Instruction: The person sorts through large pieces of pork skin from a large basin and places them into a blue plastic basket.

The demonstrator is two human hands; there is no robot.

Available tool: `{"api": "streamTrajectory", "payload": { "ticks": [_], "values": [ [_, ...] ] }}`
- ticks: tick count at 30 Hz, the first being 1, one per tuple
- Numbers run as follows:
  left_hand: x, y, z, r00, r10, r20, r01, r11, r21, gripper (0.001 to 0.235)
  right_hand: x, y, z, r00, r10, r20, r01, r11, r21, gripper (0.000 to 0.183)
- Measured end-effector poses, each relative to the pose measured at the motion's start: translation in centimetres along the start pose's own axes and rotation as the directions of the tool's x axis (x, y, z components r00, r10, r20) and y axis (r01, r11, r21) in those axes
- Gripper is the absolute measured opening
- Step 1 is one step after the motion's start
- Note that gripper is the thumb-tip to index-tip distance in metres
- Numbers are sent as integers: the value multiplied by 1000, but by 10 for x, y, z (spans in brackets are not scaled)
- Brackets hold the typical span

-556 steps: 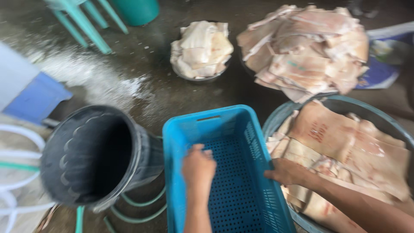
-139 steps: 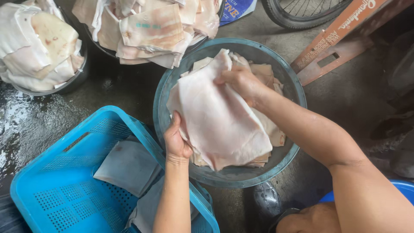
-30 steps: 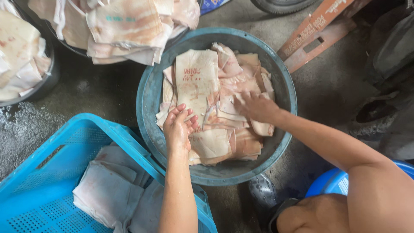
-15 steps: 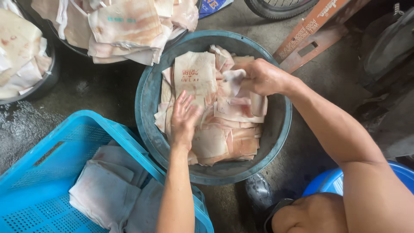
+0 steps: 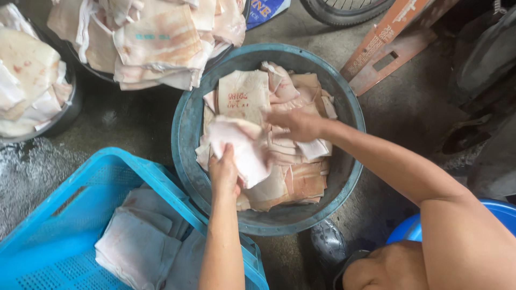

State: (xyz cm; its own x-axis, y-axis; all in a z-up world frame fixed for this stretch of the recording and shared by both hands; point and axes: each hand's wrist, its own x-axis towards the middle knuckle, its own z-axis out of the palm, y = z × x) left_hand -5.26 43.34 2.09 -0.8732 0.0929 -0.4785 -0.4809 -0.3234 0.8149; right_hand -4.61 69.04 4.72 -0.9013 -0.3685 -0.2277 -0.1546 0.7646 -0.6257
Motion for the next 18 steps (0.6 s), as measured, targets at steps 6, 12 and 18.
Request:
{"api": "streamTrajectory", "payload": {
  "ticks": [6, 12, 18],
  "values": [
    [5, 6, -9, 990, 0, -139, 15, 994, 109, 37, -29, 55, 57, 983, 172, 64, -117, 857, -502, 112],
    [11, 3, -12, 998, -24, 59, 40, 961, -275, 45, -4, 52, 25, 909, 376, 179, -256, 844, -471, 90],
    [2, 12, -14, 997, 71, 34, -56, 944, -324, 52, -16, 75, 70, 986, 17, -168, -111, 814, -570, 78]
  ]
}}
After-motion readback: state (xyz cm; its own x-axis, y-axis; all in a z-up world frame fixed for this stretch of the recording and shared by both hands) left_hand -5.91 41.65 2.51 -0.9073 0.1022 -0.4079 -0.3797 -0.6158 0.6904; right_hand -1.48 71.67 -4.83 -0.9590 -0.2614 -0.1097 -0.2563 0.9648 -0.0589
